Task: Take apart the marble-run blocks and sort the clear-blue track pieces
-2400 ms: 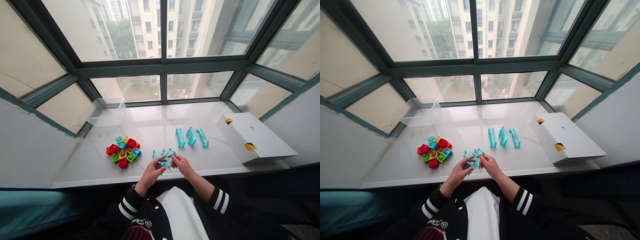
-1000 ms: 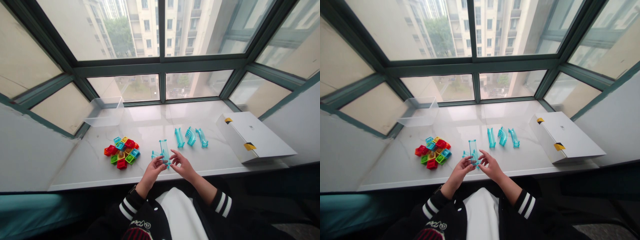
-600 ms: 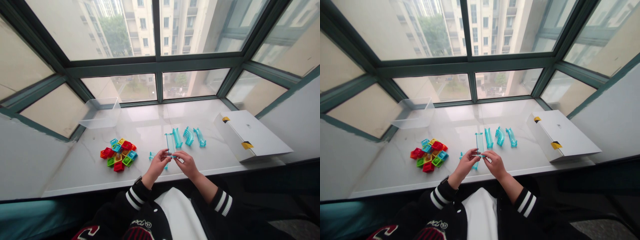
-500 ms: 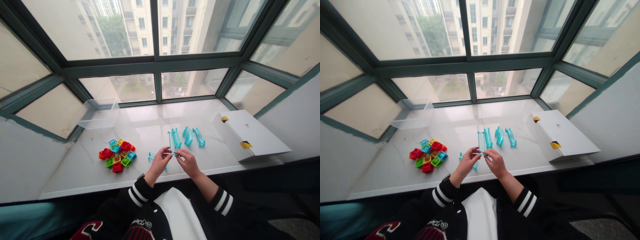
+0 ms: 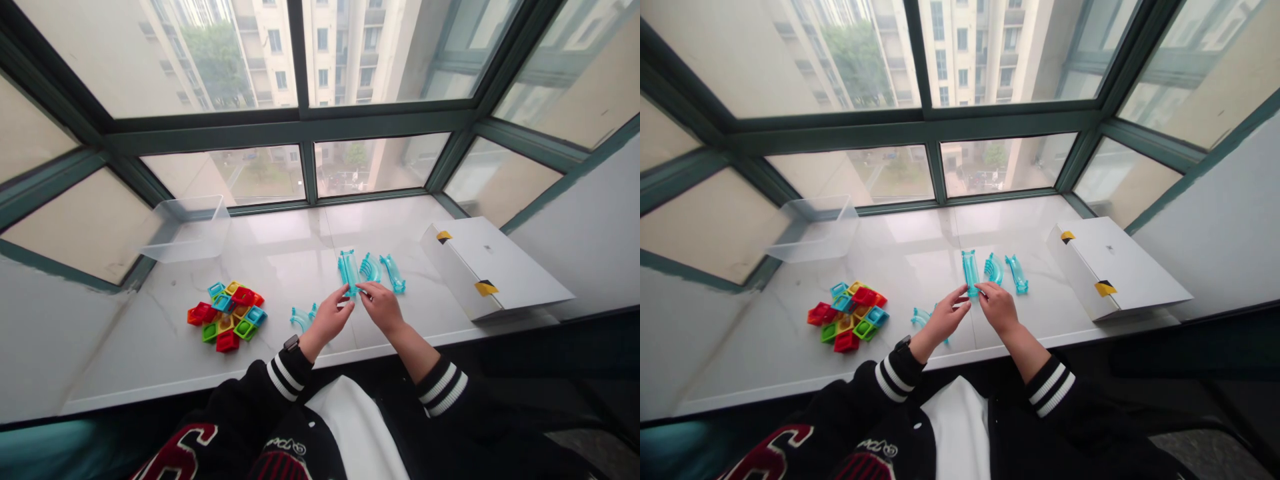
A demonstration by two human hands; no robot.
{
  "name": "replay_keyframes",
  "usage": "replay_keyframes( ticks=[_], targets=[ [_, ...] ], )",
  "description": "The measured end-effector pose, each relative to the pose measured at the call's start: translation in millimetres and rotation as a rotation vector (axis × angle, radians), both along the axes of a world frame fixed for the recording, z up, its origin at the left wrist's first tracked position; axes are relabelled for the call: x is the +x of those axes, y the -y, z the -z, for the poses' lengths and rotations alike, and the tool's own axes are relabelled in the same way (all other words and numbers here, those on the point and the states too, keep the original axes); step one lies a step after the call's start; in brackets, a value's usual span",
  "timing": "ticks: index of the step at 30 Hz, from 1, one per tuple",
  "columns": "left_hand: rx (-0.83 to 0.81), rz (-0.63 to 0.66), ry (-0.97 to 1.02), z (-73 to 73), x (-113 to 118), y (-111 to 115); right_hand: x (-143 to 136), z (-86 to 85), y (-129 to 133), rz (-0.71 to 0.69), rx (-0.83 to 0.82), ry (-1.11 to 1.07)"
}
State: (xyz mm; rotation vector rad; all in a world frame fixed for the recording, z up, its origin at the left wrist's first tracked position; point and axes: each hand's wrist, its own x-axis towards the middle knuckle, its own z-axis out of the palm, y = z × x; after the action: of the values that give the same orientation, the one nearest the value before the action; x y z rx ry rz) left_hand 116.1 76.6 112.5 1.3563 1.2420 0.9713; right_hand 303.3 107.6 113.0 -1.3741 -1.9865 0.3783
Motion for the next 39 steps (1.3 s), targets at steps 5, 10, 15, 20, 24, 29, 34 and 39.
replay_keyframes(
  ticks=[5, 10, 15, 20, 24, 29, 34, 39],
  targets=[
    [-0.056, 0.008, -0.002, 12.1, 3, -13, -4, 2.7, -13, 0.048, -0.073, 0.105],
    [-0.063, -0.009, 0.020, 23.9, 3, -23, -5, 5.0, -18, 0.092, -0.129, 0.182],
    [-0.065, -0.024, 0.020, 22.1, 5, -23, -6, 2.5, -23, 0.119, -0.180, 0.241],
    [-0.090, -0.022, -0.001, 17.2, 7, -22, -10, 0.5, -28, 0.142, -0.230, 0.301],
    [-0.121, -0.022, -0.044, 16.5, 6, -22, -12, -0.1, -30, 0.148, -0.247, 0.341],
    [-0.118, -0.022, -0.031, 16.7, 6, -22, -15, -1.1, -32, 0.164, -0.259, 0.375],
    [-0.139, -0.020, -0.028, 15.1, 6, -21, -15, 1.5, -33, 0.164, -0.265, 0.387],
    [-0.167, -0.015, -0.033, 14.6, 6, -21, -14, 5.0, -33, 0.161, -0.249, 0.365]
  ],
)
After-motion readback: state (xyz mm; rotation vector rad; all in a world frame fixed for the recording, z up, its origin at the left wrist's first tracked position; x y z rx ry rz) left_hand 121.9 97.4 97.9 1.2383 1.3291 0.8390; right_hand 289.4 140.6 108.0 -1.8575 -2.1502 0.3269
